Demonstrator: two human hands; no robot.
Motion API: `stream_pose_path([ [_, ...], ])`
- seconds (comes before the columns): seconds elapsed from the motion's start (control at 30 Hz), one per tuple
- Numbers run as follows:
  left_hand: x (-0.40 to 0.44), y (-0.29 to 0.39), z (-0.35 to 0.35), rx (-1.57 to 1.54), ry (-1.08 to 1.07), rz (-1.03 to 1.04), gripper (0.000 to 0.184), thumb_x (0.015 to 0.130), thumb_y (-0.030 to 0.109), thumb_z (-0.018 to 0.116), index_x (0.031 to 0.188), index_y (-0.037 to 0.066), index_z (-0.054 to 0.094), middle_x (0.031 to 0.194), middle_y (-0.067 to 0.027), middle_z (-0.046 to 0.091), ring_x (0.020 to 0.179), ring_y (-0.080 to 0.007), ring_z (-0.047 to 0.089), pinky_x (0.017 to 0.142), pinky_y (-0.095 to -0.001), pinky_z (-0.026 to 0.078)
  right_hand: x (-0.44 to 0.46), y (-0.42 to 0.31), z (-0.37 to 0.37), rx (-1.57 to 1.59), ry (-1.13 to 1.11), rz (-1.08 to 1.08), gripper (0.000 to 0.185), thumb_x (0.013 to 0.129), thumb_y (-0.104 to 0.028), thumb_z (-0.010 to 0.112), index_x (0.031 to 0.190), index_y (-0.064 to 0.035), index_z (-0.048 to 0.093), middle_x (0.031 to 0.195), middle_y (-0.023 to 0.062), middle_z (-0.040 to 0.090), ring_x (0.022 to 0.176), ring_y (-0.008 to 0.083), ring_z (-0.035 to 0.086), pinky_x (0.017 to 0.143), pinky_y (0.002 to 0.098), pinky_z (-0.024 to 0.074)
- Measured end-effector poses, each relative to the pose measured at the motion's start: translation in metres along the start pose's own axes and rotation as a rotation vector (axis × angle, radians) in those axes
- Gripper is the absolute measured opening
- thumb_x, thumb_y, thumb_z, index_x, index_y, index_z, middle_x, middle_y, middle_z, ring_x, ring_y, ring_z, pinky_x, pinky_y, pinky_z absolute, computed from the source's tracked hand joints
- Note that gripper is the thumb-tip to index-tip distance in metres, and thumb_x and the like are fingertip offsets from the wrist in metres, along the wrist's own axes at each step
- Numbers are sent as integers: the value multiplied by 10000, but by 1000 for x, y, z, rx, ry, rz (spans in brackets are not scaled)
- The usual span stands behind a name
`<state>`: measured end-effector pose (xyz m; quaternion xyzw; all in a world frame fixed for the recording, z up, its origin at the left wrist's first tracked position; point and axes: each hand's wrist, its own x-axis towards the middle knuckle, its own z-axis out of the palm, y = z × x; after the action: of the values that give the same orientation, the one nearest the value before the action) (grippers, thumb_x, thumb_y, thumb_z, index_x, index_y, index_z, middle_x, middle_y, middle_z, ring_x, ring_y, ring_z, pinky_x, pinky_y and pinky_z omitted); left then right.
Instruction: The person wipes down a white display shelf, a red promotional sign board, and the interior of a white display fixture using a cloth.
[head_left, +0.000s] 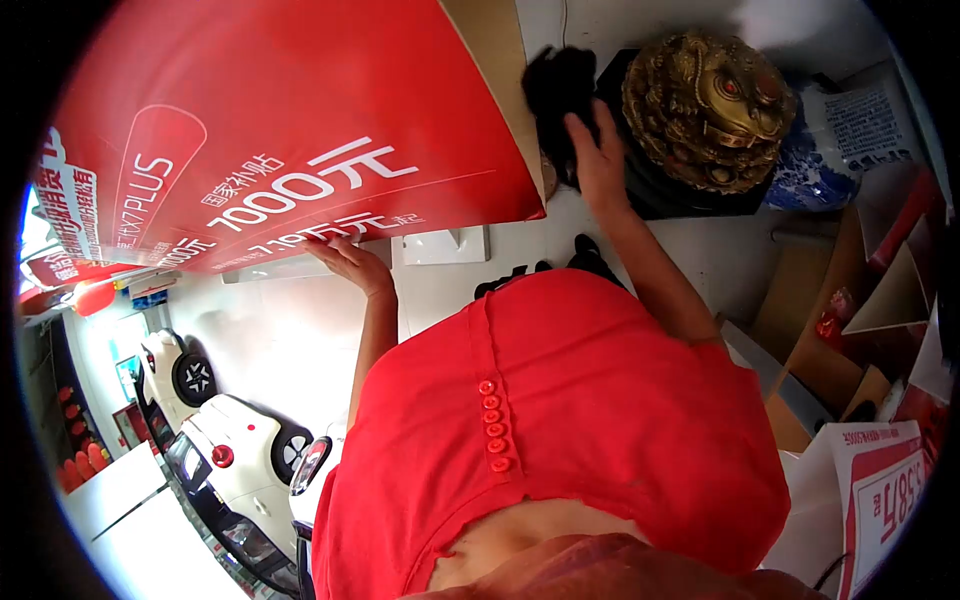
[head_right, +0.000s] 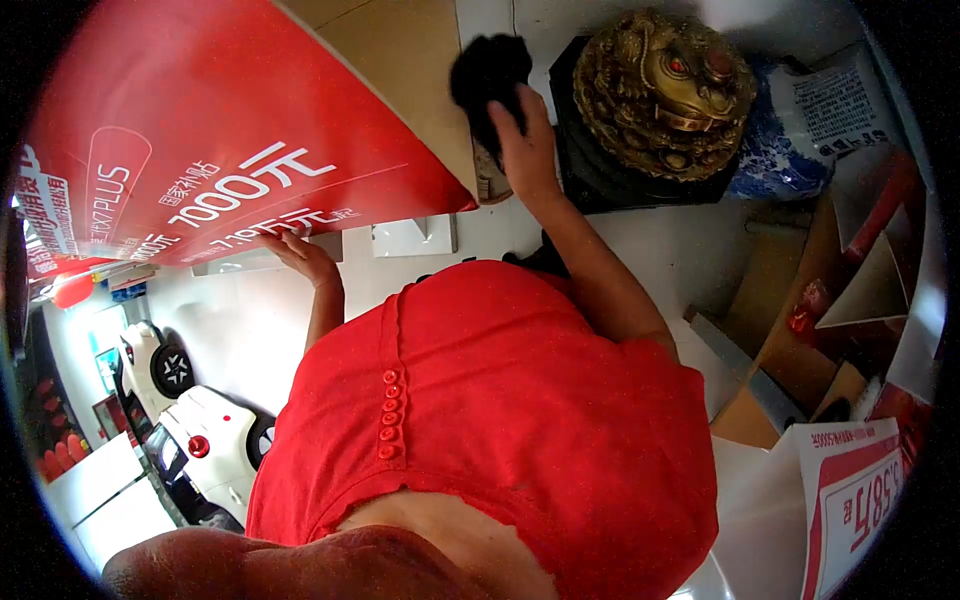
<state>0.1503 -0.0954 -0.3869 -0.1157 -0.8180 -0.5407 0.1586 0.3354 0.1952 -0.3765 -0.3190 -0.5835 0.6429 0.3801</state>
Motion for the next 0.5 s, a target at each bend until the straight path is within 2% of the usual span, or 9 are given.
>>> stream_pose_path([
  [0.03,0,-5,4,-7,44,21,736,992,510,355,1526,54,133,1512,-229,260,1269,-343,455,902,-412,508,5,4,4,9,-4,8,544,916,-290,629,1346,-2,460,1294,180,500,1199,286,494,1005,351,387],
  [0.1,-2,-4,5,64,65,55,746,987,529,345,1524,52,145,1503,-233,279,1265,-344,460,901,-409,509,11,5,14,-534,-203,-347,439,878,-216,666,1263,-57,526,1207,183,519,1167,327,510,979,383,414],
  [0.2,1,-5,8,78,86,37,757,984,552,334,1517,38,177,1481,-251,323,1267,-377,458,979,-439,453,27,27,20,-353,-197,-343,380,852,-160,679,1207,-91,559,1168,178,523,1132,357,519,953,415,431],
  [0.27,-2,-7,8,135,116,56,750,992,548,324,1514,28,186,1490,-257,315,1295,-398,429,1037,-453,394,44,34,16,-275,-166,-281,344,874,-151,648,1191,-54,556,1132,164,530,1099,355,534,925,410,443],
  [0.33,-1,-6,9,172,123,75,754,992,552,317,1512,22,186,1474,-260,333,1277,-393,446,1008,-449,414,76,48,11,-304,-22,-279,350,895,-178,629,1199,-29,542,1122,171,527,1083,363,536,905,428,446],
  [0.4,-1,-5,8,225,114,123,763,990,561,303,1506,12,187,1442,-264,369,1241,-383,482,950,-439,455,112,52,3,-330,23,-303,362,905,-208,631,1200,-17,542,1103,185,528,1046,366,540,871,458,453],
  [0.43,-1,-4,11,239,144,165,745,996,548,298,1505,13,201,1431,-262,385,1224,-377,495,938,-432,459,121,41,9,-328,134,-483,314,880,-247,648,1139,-76,596,1042,130,562,1005,317,553,820,471,439],
  [0.47,-2,-3,13,245,149,162,745,996,548,298,1505,13,201,1431,-262,385,1224,-377,495,938,-432,459,126,28,14,-324,126,-481,314,880,-247,648,1139,-76,596,1042,130,562,1005,317,553,820,471,439],
  [0.5,-3,3,13,210,136,124,742,998,544,293,1503,7,200,1436,-265,379,1234,-386,485,959,-444,441,127,2,20,-327,6,-593,307,888,-226,646,1158,-87,604,1064,115,590,1008,314,567,847,441,445],
])
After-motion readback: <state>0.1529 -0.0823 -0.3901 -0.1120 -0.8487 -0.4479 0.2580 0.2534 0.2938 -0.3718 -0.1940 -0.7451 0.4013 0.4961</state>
